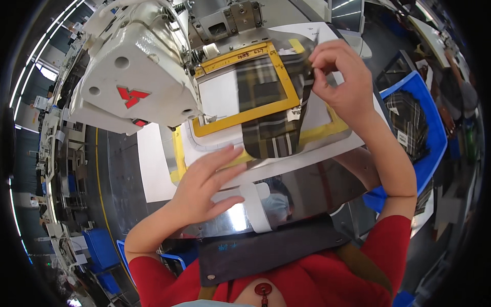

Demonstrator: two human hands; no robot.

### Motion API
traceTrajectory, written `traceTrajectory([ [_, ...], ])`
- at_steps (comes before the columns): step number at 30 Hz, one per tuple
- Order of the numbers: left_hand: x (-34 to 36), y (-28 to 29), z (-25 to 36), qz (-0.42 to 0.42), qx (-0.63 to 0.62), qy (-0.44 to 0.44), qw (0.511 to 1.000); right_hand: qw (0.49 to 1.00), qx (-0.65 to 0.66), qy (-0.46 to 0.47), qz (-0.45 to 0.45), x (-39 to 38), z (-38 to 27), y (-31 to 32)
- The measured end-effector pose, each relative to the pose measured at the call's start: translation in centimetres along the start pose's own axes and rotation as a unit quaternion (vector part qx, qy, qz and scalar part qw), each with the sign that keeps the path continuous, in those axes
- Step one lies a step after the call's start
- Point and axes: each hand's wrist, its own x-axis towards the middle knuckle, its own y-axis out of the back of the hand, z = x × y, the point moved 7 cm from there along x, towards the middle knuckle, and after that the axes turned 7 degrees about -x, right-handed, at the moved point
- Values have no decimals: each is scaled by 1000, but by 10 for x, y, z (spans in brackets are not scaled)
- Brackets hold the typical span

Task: Sewing labels onto leather components using an automated industrial sewing machine.

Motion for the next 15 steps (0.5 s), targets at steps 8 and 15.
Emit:
traceTrajectory([
  [8, 53, 32, -6, 234, -193, 72, 950, 963, 119, 239, 34, 31, -145, -12],
  [15, -245, 141, -63, 332, -940, -63, 43, 865, 242, 270, -346, -60, -133, -64],
])
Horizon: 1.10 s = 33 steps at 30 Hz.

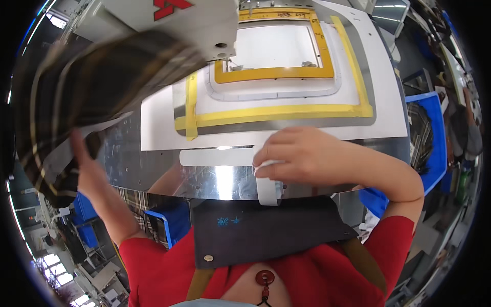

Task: Sewing labels onto leather components using an automated industrial sewing machine.

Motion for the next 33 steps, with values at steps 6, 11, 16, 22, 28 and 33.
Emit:
traceTrajectory([
  [6, -172, -88, -42, -112, -692, 586, 407, 971, 23, 59, -231, 8, -13, -62],
  [11, -293, -41, 1, -312, -622, 478, 536, 976, 15, 73, -205, 15, -20, -62],
  [16, -384, 43, 86, -671, -646, 259, 256, 996, -18, 20, -90, 29, -8, -41],
  [22, -237, 9, 46, -510, -782, 334, 128, 989, -44, -126, -62, 21, 17, -21],
  [28, 34, 68, -141, 36, -991, 80, -101, 982, 4, -187, 7, 30, 24, -22],
  [33, 103, 175, -156, -46, -968, -194, -153, 958, 1, -284, 43, -3, 22, -28],
])
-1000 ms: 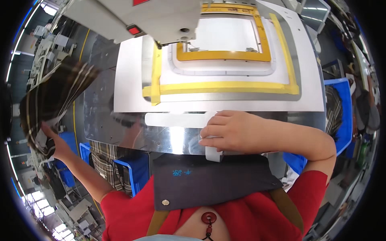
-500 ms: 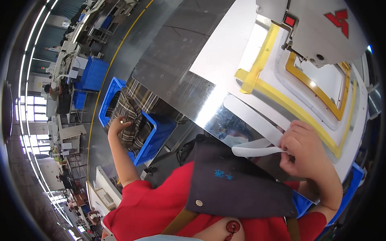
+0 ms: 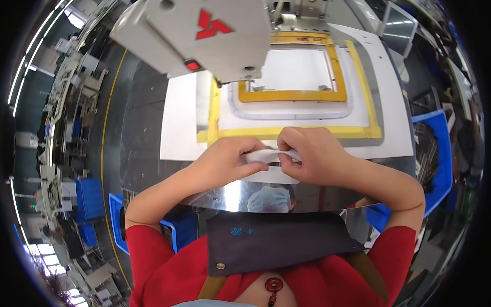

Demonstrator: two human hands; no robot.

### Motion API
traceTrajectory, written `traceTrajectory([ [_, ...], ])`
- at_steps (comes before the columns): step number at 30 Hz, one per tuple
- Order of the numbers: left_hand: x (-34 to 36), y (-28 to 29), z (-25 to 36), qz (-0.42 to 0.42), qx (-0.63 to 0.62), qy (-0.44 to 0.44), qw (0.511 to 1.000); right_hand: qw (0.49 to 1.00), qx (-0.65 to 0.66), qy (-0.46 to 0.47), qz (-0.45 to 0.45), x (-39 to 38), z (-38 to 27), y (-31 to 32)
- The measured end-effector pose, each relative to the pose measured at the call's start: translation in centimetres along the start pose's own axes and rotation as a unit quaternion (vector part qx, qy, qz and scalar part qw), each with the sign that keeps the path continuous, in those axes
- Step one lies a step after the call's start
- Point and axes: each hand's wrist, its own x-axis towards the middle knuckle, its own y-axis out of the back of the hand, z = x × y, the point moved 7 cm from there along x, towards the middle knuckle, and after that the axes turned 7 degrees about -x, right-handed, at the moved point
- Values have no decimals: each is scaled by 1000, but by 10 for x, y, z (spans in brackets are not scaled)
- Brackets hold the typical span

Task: Sewing labels onto leather components using an automated industrial sewing machine.

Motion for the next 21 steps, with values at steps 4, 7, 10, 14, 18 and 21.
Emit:
traceTrajectory([
  [4, 0, -11, -14, -19, -20, 65, 998, 995, -24, -67, -74, -36, 24, -2],
  [7, -9, -11, -11, 77, 63, -79, 992, 997, -30, -21, -74, -35, 11, 2],
  [10, -12, -11, -7, 114, 123, -120, 979, 998, -27, 45, -30, -12, -1, 3],
  [14, -18, -10, -6, 146, 177, -132, 964, 994, 4, 34, -106, 0, -2, -26],
  [18, -26, -7, -2, 147, 251, -133, 947, 987, 7, -12, -162, 9, 6, -37],
  [21, -35, 12, 0, 207, 272, -130, 931, 991, -12, -44, -130, 13, 17, -31],
])
